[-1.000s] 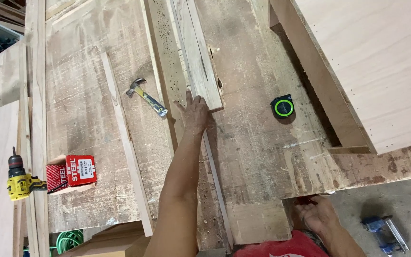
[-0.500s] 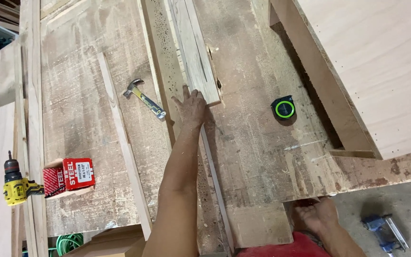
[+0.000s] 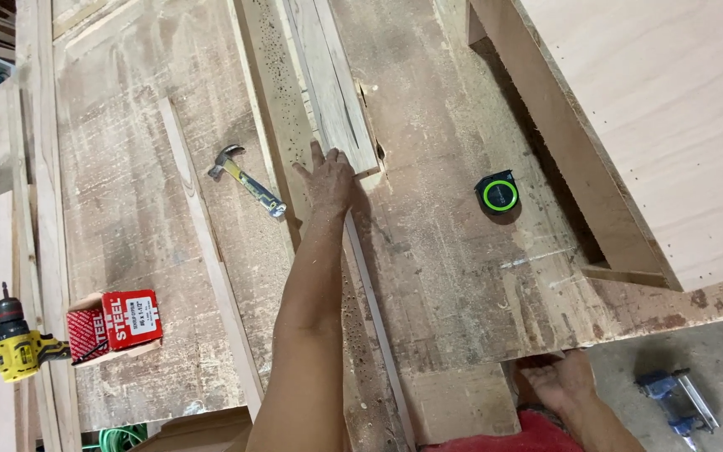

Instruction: The person is performing woodworking tasks including measuring wood planks with a tape measure, hammering pieces, and organizing materials on a workbench.

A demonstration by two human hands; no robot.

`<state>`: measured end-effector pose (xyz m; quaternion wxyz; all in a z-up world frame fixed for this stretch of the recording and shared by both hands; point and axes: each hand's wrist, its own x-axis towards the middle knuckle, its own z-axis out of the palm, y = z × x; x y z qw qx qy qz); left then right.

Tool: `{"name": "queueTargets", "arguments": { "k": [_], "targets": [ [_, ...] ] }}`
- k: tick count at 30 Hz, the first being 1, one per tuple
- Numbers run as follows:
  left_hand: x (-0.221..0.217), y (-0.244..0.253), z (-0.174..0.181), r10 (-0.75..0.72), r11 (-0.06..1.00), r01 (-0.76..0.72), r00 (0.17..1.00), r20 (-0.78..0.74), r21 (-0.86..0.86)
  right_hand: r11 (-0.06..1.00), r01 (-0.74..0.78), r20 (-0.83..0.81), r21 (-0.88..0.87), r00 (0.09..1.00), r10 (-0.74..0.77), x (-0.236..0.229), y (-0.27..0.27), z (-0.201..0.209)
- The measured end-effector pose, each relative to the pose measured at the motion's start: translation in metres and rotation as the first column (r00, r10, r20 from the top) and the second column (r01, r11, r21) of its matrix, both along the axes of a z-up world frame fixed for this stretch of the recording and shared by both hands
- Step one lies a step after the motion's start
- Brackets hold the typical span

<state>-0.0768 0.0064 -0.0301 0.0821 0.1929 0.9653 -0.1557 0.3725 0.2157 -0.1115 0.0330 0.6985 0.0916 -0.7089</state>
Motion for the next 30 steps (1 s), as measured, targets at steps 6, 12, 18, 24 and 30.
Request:
{"name": "queueTargets", "arguments": {
  "k": [6, 12, 18, 24, 30],
  "targets": [
    [-0.012, 0.003, 0.003, -0.007, 1.0, 0.007, 1.0, 0.008, -0.023, 0.999, -0.029, -0.012, 0.027, 0.999, 0.029, -0.006, -0.001, 0.009],
    [-0.018, 0.009, 0.014, 0.034, 0.997, -0.03, 0.998, 0.061, -0.066, 0.996, -0.053, 0.012, 0.066, 0.999, 0.052, -0.02, -0.004, 0.043],
    [-0.026, 0.01, 0.014, 0.012, 1.0, -0.013, 0.998, 0.063, 0.021, 1.0, 0.013, 0.054, 0.019, 0.998, -0.015, -0.027, -0.005, 0.055],
    [-0.035, 0.011, 0.014, 0.011, 1.0, -0.01, 0.998, 0.063, -0.018, 1.0, 0.013, 0.075, -0.022, 0.997, -0.011, -0.025, -0.005, 0.043],
    [-0.043, 0.013, 0.011, 0.004, 1.0, -0.004, 1.0, -0.006, 0.002, 0.998, 0.02, 0.065, 0.062, 0.998, -0.024, -0.017, -0.003, 0.015]
  ]
}}
